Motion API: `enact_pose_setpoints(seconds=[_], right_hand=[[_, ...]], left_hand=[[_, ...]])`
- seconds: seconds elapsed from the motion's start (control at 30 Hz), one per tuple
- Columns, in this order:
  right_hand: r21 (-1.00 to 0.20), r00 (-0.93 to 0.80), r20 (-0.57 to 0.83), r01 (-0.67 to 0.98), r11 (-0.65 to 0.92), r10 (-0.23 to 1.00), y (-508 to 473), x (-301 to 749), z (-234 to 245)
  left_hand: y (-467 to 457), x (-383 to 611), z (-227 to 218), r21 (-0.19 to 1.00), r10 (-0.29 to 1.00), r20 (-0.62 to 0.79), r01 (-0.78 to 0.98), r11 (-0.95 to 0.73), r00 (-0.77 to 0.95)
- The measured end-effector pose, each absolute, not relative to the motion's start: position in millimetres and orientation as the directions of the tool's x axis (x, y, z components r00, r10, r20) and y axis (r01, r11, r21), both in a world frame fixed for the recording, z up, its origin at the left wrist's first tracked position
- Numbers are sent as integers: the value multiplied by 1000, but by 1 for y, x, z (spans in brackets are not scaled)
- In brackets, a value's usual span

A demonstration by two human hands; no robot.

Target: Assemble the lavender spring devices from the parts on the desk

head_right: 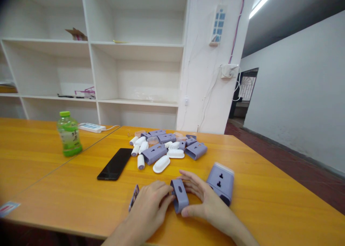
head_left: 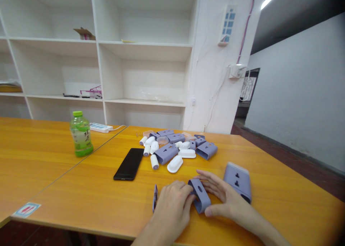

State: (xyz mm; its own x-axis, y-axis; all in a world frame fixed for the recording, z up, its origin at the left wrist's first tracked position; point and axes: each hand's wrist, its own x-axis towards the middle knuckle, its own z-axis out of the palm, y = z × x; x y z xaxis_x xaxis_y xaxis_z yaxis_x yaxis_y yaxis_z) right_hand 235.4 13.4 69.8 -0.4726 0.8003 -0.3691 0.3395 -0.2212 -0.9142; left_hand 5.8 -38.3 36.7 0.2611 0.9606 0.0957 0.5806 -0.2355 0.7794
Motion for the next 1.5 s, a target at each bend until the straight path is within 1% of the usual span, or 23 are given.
enact_pose_setpoints(seconds=[0.23, 0.47, 0.63, 0.8, 0.93, 1.13, 1.3, 1.5], right_hand=[[-930, -478, -360, 248, -270, 802, 14, 237, 65], [-925, -497, -380, 210, -318, 780, 14, 237, 66], [-919, -512, -393, 191, -344, 764, 14, 235, 68], [-918, -511, -396, 189, -350, 763, 14, 233, 67], [-920, -504, -391, 191, -342, 770, 13, 230, 69], [-924, -493, -381, 226, -307, 783, 10, 226, 73], [-926, -471, -372, 251, -282, 800, 10, 228, 70], [-925, -475, -379, 222, -309, 794, 10, 229, 67]], left_hand=[[-38, 9, 34, 798, 961, 97, 556, -231, 260], [-39, 10, 33, 828, 966, 97, 519, -213, 241], [-36, 9, 39, 879, 984, 43, 462, -119, 173], [-34, 5, 48, 908, 980, -14, 413, -70, 197], [-33, 2, 51, 908, 981, -8, 412, -75, 196], [-34, 5, 48, 887, 976, 46, 440, -139, 214], [-36, 8, 45, 883, 972, 60, 442, -159, 228], [-37, 12, 41, 852, 970, 76, 490, -184, 232]])
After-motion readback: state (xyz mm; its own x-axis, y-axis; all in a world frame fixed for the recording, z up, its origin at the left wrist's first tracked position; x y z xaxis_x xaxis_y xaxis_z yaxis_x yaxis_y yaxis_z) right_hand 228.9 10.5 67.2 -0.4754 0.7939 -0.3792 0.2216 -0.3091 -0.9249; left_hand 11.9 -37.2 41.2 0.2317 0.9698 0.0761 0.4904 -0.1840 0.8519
